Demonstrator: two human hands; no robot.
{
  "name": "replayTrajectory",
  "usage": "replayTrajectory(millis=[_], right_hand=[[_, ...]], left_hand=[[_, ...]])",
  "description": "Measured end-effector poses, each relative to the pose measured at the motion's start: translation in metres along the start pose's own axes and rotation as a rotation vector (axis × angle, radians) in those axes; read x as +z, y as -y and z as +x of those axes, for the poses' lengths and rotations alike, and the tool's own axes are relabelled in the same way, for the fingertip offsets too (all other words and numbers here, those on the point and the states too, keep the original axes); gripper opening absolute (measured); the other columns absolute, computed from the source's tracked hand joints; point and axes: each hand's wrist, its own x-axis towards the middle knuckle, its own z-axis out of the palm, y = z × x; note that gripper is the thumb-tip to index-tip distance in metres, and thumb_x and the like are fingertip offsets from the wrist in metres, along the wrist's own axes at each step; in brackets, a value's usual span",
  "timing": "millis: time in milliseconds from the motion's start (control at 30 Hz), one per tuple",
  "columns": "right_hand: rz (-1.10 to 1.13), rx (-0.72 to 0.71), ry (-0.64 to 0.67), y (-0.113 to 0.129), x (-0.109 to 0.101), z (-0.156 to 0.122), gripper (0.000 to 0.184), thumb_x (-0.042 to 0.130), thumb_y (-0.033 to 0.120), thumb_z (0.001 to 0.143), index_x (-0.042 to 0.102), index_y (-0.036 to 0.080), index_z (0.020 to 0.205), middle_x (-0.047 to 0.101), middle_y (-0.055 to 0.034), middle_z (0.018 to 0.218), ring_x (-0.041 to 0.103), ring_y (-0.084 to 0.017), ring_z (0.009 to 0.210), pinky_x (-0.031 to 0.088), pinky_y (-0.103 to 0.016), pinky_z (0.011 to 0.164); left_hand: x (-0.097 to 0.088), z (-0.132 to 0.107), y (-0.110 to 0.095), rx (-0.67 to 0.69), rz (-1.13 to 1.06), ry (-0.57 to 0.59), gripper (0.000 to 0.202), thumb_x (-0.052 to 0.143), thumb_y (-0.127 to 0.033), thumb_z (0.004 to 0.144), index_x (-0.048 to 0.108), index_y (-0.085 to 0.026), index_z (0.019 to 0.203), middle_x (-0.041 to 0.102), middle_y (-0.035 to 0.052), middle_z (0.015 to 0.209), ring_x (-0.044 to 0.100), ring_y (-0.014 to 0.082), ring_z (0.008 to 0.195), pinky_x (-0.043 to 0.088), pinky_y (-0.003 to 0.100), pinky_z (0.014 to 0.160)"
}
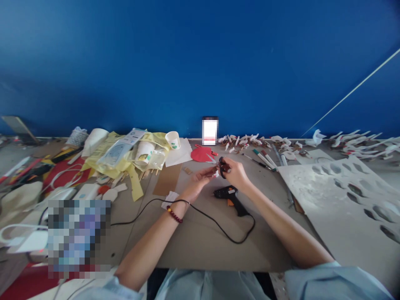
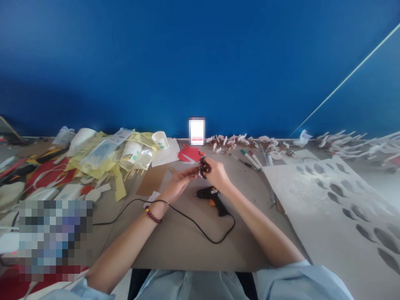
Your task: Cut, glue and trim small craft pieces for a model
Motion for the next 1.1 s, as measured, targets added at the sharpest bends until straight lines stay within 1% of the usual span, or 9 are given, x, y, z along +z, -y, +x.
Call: replayTrajectory(millis=[167, 367, 467, 533, 600, 667, 767, 933, 1100], right_hand=[[-0.01, 0.014, -0.014, 0.006, -0.002, -0.001, 0.015, 0.054, 0.017, 0.063, 0.06, 0.018, 0.077, 0.064, -0.0022, 0.069, 0.054, -0.014, 0.057, 0.042, -0.024, 0.056], [-0.026, 0.039, -0.044, 0.01, 0.0, -0.004, 0.023, 0.052, 0.012, 0.058, 0.061, 0.018, 0.078, 0.064, -0.0016, 0.072, 0.054, -0.014, 0.059, 0.043, -0.024, 0.057], [-0.012, 0.047, -0.085, 0.008, 0.004, -0.005, 0.019, 0.053, 0.012, 0.058, 0.059, 0.019, 0.075, 0.064, -0.0014, 0.072, 0.055, -0.014, 0.059, 0.044, -0.024, 0.058], [0.065, 0.072, -0.113, 0.006, 0.007, -0.005, 0.014, 0.056, 0.016, 0.061, 0.058, 0.018, 0.075, 0.063, -0.0017, 0.07, 0.058, -0.016, 0.061, 0.047, -0.026, 0.059], [0.195, 0.117, -0.113, 0.005, 0.01, -0.004, 0.014, 0.06, 0.024, 0.065, 0.057, 0.018, 0.077, 0.064, -0.0032, 0.069, 0.062, -0.019, 0.064, 0.05, -0.029, 0.061], [0.314, 0.16, -0.075, 0.006, 0.011, -0.004, 0.02, 0.065, 0.031, 0.066, 0.058, 0.017, 0.08, 0.065, -0.0048, 0.07, 0.064, -0.021, 0.066, 0.052, -0.031, 0.063], [0.399, 0.191, -0.005, 0.007, 0.012, -0.005, 0.026, 0.07, 0.036, 0.065, 0.058, 0.018, 0.08, 0.065, -0.005, 0.071, 0.066, -0.021, 0.067, 0.053, -0.032, 0.063], [0.354, 0.127, 0.004, 0.003, 0.013, -0.006, 0.024, 0.07, 0.035, 0.066, 0.06, 0.017, 0.08, 0.066, -0.0055, 0.074, 0.065, -0.021, 0.069, 0.054, -0.032, 0.065], [0.309, 0.08, 0.108, 0.008, 0.011, -0.006, 0.018, 0.067, 0.032, 0.07, 0.062, 0.016, 0.077, 0.065, -0.0056, 0.071, 0.064, -0.02, 0.067, 0.053, -0.032, 0.064]], left_hand=[[-0.001, -0.001, -0.001, 0.036, 0.063, -0.003, 0.035, 0.069, -0.023, 0.073, 0.069, -0.022, 0.109, 0.068, 0.0061, 0.116, 0.056, 0.0276, 0.118, 0.037, 0.044, 0.107], [-0.001, -0.001, 0.01, 0.08, 0.072, 0.03, 0.038, 0.07, -0.026, 0.073, 0.068, -0.026, 0.11, 0.063, 0.004, 0.124, 0.055, 0.0244, 0.119, 0.036, 0.043, 0.108], [0.002, -0.003, 0.006, 0.072, 0.13, 0.009, 0.034, 0.068, -0.028, 0.075, 0.069, -0.025, 0.108, 0.062, 0.0043, 0.126, 0.053, 0.0249, 0.121, 0.036, 0.042, 0.108], [0.005, -0.004, 0.0, 0.095, 0.219, -0.009, 0.03, 0.066, -0.03, 0.078, 0.07, -0.024, 0.107, 0.061, 0.0051, 0.126, 0.051, 0.0251, 0.123, 0.034, 0.039, 0.109], [0.006, -0.005, -0.006, 0.146, 0.282, -0.049, 0.028, 0.063, -0.032, 0.081, 0.071, -0.024, 0.106, 0.063, 0.0058, 0.123, 0.054, 0.0246, 0.119, 0.036, 0.039, 0.107], [0.005, -0.004, -0.008, 0.201, 0.313, -0.092, 0.027, 0.061, -0.034, 0.082, 0.071, -0.023, 0.105, 0.066, 0.007, 0.116, 0.058, 0.024, 0.111, 0.039, 0.04, 0.103], [0.003, -0.002, -0.009, 0.243, 0.323, -0.143, 0.024, 0.063, -0.035, 0.08, 0.073, -0.021, 0.097, 0.07, 0.0074, 0.103, 0.062, 0.0232, 0.1, 0.043, 0.04, 0.096], [0.002, 0.0, -0.006, 0.23, 0.286, -0.198, 0.018, 0.071, -0.034, 0.073, 0.074, -0.021, 0.085, 0.072, 0.0065, 0.091, 0.064, 0.0213, 0.089, 0.045, 0.038, 0.091], [-0.001, 0.002, 0.001, 0.231, 0.268, -0.248, 0.022, 0.077, -0.031, 0.066, 0.071, -0.02, 0.084, 0.07, 0.005, 0.085, 0.064, 0.0187, 0.08, 0.048, 0.036, 0.082]])
